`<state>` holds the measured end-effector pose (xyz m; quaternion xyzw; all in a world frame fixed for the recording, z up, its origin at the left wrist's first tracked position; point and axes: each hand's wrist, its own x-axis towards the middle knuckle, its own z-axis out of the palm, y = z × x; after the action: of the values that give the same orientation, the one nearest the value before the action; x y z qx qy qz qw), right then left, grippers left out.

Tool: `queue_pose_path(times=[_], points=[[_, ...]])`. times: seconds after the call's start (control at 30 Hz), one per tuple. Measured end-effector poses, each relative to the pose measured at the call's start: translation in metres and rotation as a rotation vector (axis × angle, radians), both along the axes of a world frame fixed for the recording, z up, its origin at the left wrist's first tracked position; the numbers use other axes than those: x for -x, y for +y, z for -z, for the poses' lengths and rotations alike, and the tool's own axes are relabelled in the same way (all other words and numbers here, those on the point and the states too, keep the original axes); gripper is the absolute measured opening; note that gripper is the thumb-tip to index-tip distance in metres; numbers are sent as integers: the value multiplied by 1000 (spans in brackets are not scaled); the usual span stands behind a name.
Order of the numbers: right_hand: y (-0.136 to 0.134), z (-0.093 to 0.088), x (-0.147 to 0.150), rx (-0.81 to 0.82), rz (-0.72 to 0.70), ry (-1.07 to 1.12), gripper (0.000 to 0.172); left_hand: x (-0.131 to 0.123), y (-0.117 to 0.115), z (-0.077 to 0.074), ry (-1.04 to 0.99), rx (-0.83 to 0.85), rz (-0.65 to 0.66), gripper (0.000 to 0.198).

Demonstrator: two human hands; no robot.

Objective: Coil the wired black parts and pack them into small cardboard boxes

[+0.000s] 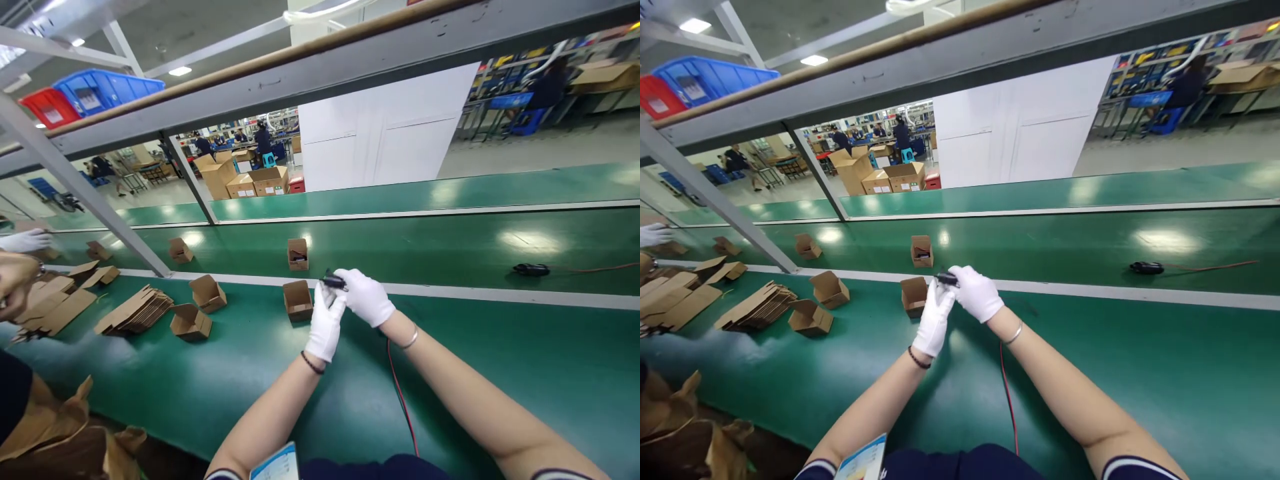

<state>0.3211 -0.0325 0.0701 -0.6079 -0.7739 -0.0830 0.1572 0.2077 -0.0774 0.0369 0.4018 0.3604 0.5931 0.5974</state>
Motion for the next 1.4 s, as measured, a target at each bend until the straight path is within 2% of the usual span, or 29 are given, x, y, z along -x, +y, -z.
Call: queue_pose_path(times=[0.07, 0.1, 0.13, 0.2, 0.27, 0.37, 0.5, 0.6, 0.7, 0.77, 0.83, 0.9, 0.97, 1.07, 1.1, 1.17, 1.23, 1.33, 1.4], points=[[-25, 2, 10, -20, -127, -38, 46, -1, 11, -8, -140, 8, -152, 56], [-35, 1, 10, 1, -194, -28, 50, 3, 15, -10, -209, 9, -174, 51], [-42, -1, 7, 31, -266, 4, 52, 9, 17, -11, -282, 16, -141, 48], [-50, -10, -4, 63, -415, 88, 40, 25, 16, -10, -413, 33, 87, 47], [-53, -22, -16, -26, -511, 138, 25, 40, 11, -8, -428, 65, 315, 44], [-53, -36, -23, -253, -497, 136, 25, 51, 0, -4, -271, 59, 471, 46], [-51, -36, -13, -358, -498, 167, 19, 49, -9, 0, -96, 32, 561, 57], [-53, -33, -2, -337, -534, 226, 17, 47, -13, -2, -3, 32, 615, 65], [-53, -35, 7, -159, -471, 191, 13, 47, -17, -5, 96, -23, 689, 67], [-50, -36, 10, -24, -390, 139, 13, 46, -21, -8, 190, -37, 656, 63], [-46, -34, 11, 63, -334, 107, 17, 45, -26, -9, 257, -27, 546, 61], [-42, -27, 11, 112, -333, 71, 20, 43, -28, -7, 262, -1, 414, 70], [-41, -17, 11, 134, -332, -10, 23, 42, -27, -2, 222, 18, 243, 67], [-50, -2, 17, 113, -256, -175, 27, 42, -20, 4, 24, 14, -22, 44], [-55, 1, 19, 104, -243, -229, 29, 43, -18, 5, -105, 29, -47, 45], [-68, 5, 23, 104, -296, -335, 30, 45, -15, 6, -363, 94, 10, 54], [-79, 5, 24, 105, -408, -392, 28, 47, -14, 7, -455, 145, 59, 61], [-86, -6, 22, 54, -479, -327, 24, 49, -16, 10, -189, 52, 24, 69], [-83, -16, 20, 36, -440, -189, 23, 49, -20, 12, 5, -50, 111, 78]])
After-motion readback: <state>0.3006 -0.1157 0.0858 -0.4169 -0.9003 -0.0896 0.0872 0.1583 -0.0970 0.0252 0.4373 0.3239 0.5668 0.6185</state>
